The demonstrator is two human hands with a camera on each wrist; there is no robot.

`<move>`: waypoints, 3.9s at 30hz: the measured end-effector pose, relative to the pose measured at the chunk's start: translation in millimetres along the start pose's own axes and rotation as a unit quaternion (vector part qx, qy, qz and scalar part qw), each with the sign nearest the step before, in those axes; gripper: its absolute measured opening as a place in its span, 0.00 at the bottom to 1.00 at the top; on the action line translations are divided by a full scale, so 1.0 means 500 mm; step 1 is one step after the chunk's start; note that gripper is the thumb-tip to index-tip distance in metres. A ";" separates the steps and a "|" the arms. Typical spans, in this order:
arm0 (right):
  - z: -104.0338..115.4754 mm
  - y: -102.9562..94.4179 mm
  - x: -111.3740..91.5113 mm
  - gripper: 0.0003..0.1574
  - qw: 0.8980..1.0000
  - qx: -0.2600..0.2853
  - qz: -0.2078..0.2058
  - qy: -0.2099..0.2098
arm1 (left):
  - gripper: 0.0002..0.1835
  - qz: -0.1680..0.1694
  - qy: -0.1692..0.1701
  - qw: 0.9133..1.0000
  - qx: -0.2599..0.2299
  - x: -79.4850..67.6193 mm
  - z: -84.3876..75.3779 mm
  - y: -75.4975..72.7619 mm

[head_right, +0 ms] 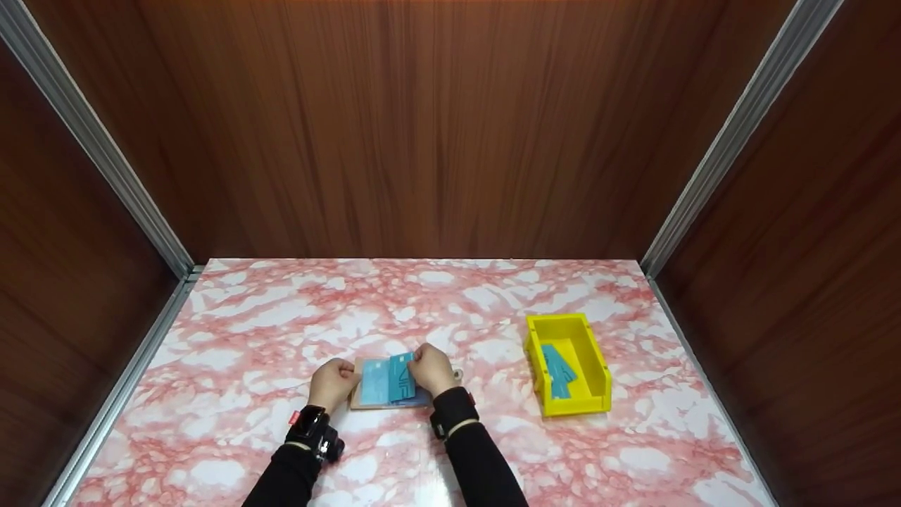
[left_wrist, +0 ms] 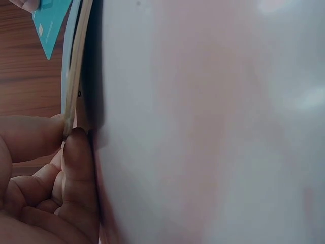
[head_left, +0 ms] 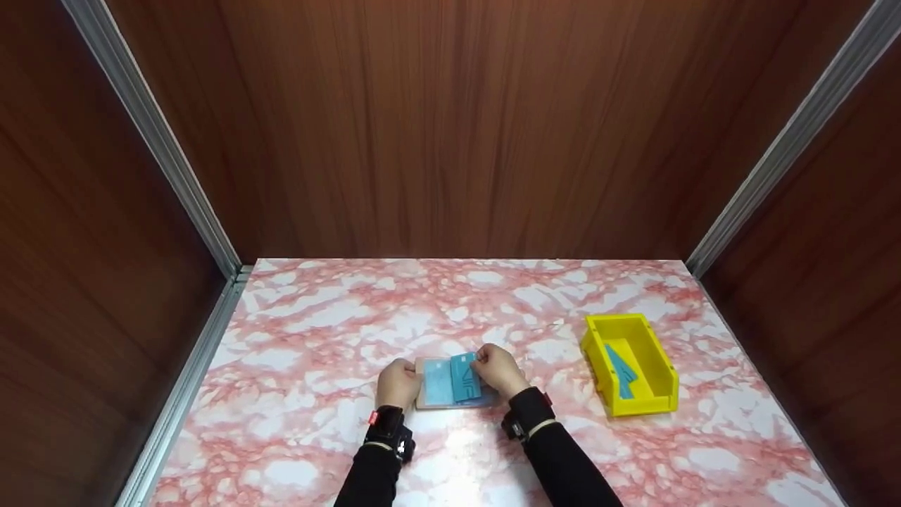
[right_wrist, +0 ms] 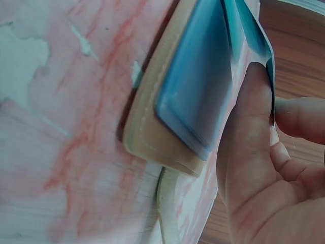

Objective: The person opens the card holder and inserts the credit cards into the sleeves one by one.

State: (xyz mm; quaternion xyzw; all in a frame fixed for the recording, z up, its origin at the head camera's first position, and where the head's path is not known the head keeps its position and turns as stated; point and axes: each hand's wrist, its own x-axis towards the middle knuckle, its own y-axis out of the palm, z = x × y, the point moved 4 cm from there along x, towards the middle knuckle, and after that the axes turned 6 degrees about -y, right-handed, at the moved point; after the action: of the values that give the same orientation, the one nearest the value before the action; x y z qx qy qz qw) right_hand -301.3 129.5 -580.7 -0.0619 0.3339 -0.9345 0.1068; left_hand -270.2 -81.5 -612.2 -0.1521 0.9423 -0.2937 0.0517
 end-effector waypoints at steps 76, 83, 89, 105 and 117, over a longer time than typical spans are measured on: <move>-0.007 0.011 0.008 0.13 0.993 -0.117 0.001 0.011 | 0.05 0.001 -0.009 1.000 0.004 0.004 0.004 0.005; 0.000 0.019 0.008 0.14 0.992 -0.126 0.020 -0.001 | 0.04 -0.002 -0.009 1.000 0.011 0.004 0.003 0.004; 0.007 0.025 0.011 0.15 0.991 -0.135 0.016 -0.011 | 0.05 0.004 -0.014 1.000 0.011 0.003 0.003 0.003; 0.027 0.048 0.017 0.11 0.988 -0.147 -0.001 -0.035 | 0.05 0.000 -0.004 1.000 0.008 0.001 -0.001 0.003; 0.042 0.063 0.013 0.06 0.991 -0.125 -0.001 -0.050 | 0.05 0.002 -0.007 1.000 0.008 0.000 -0.002 0.003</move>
State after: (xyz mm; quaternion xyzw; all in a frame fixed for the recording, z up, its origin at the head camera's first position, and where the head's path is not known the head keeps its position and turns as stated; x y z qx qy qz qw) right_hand -298.8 91.5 -584.3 -0.1216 0.4426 -0.8811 0.1137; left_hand -270.7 -79.7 -612.0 -0.1514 0.9400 -0.2999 0.0601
